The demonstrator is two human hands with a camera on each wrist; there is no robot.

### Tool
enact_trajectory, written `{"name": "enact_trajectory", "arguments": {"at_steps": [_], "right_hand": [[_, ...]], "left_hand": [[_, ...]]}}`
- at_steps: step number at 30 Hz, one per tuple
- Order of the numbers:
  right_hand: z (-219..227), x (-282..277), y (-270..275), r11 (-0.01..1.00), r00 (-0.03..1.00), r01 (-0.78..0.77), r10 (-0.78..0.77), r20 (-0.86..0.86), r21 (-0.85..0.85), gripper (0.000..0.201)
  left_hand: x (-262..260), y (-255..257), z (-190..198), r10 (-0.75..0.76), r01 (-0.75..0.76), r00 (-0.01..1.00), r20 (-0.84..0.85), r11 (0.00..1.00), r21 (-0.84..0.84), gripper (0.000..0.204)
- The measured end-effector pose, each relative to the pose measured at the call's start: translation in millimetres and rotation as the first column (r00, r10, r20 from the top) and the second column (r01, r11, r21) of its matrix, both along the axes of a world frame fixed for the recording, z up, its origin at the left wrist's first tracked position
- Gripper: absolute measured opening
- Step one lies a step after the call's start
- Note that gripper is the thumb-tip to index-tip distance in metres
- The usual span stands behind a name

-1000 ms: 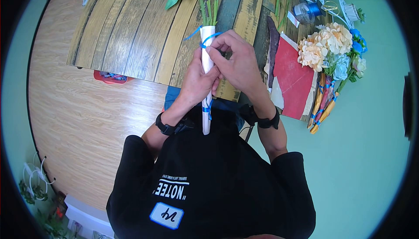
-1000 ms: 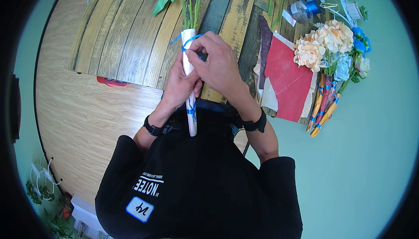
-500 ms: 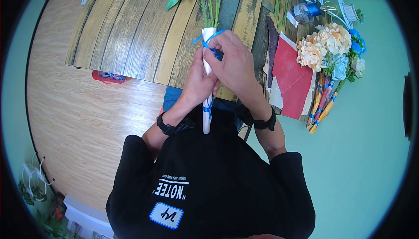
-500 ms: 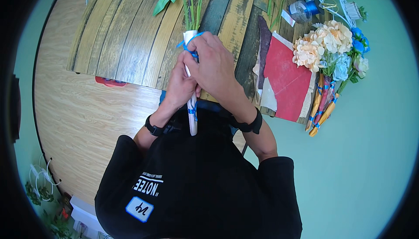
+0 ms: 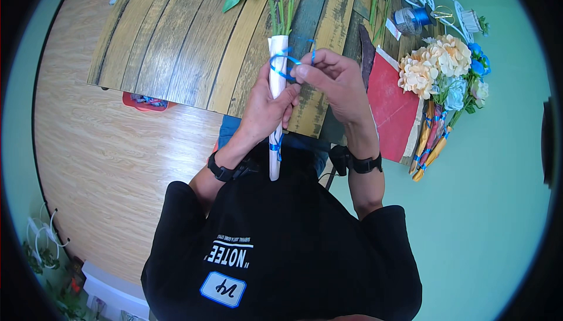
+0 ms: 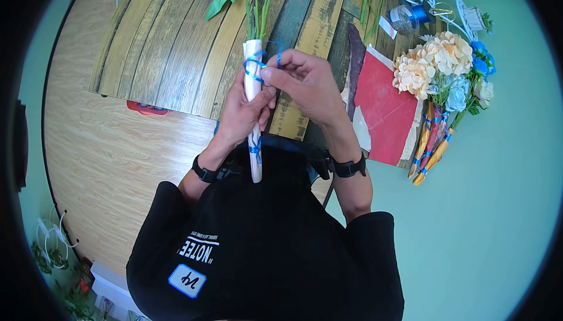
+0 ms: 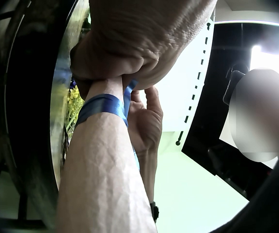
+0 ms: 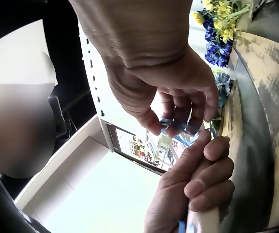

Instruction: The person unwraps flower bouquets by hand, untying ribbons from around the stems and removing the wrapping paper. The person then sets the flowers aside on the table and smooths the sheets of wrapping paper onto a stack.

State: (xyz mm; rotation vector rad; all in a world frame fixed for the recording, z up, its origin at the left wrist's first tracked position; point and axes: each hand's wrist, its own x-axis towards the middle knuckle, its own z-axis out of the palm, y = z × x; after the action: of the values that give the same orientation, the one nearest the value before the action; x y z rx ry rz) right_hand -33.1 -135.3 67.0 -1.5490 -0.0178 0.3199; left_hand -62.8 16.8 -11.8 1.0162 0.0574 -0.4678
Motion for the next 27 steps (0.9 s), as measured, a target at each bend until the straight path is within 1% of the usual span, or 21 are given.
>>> {"name": "enact_trajectory", "arguments": {"at_steps": [1,5,7,8,9,10,11,13,14,17,19,21,22,23,25,26,27], "right_hand": [[0,0,-1,0.999,0.999,0.039,-0.040,0.028,0.029,0.016],[11,0,-17,0.994,0.992,0.069,-0.077,0.098,0.086,0.017],[23,-2,-24,0.977,0.984,0.083,-0.112,0.142,0.198,0.016],[29,-3,-28,0.977,0.983,0.085,-0.114,0.142,0.198,0.016],[35,-3,-30,0.966,0.974,0.074,-0.123,0.190,0.246,0.015],[41,-3,-33,0.954,0.962,0.061,-0.134,0.237,0.293,0.014],[47,-4,-37,0.954,0.962,0.063,-0.136,0.237,0.293,0.014],[61,-5,-44,0.925,0.934,0.070,-0.192,0.300,0.373,0.012],[70,-5,-48,0.938,0.921,0.062,-0.186,0.343,0.341,0.013],[94,0,-68,0.942,0.892,0.096,-0.225,0.393,0.321,0.014],[110,5,-82,0.942,0.886,0.107,-0.235,0.399,0.317,0.016],[120,12,-91,0.969,0.847,0.161,-0.233,0.479,0.187,0.017],[120,17,-96,0.966,0.840,0.214,-0.257,0.478,0.144,0.019],[120,24,-100,0.964,0.835,0.225,-0.265,0.483,0.140,0.019],[119,42,-108,0.963,0.840,0.262,-0.256,0.479,0.055,0.020],[114,53,-123,0.947,0.847,0.318,-0.301,0.437,0.036,0.018],[107,64,-128,0.948,0.845,0.318,-0.299,0.443,0.033,0.018]], "left_hand": [[0,0,-1,-0.001,0.001,1.000,0.001,1.000,0.001,0.057],[0,1,-1,-0.002,0.002,1.000,-0.007,1.000,-0.012,0.054],[0,2,-1,-0.012,0.012,1.000,-0.014,1.000,-0.012,0.053],[-1,2,-2,-0.009,0.009,0.999,-0.041,1.000,-0.010,0.043],[-1,1,-3,-0.007,0.006,0.998,-0.068,1.000,-0.009,0.033],[-1,1,-1,-0.008,0.008,0.998,-0.068,1.000,-0.009,0.033],[-1,2,1,0.013,-0.014,0.998,-0.056,1.000,-0.013,0.030],[-2,3,2,0.029,-0.030,0.999,-0.043,0.999,-0.016,0.028],[-2,3,1,0.025,-0.026,0.999,-0.048,1.000,-0.013,0.027],[-2,3,-1,0.017,-0.018,0.999,-0.049,1.000,-0.008,0.026],[-1,4,0,0.009,-0.009,0.999,-0.041,1.000,-0.010,0.026],[0,5,3,0.009,-0.009,0.999,-0.050,1.000,-0.009,0.030],[0,4,2,0.007,-0.008,0.998,-0.059,1.000,-0.003,0.027],[0,5,3,-0.005,0.004,0.998,-0.056,1.000,-0.008,0.027],[1,5,6,0.009,-0.010,0.998,-0.060,1.000,-0.028,0.025],[1,6,6,0.004,-0.006,0.998,-0.067,0.999,-0.031,0.024],[1,6,6,0.004,-0.007,0.998,-0.062,0.999,-0.036,0.024]]}}
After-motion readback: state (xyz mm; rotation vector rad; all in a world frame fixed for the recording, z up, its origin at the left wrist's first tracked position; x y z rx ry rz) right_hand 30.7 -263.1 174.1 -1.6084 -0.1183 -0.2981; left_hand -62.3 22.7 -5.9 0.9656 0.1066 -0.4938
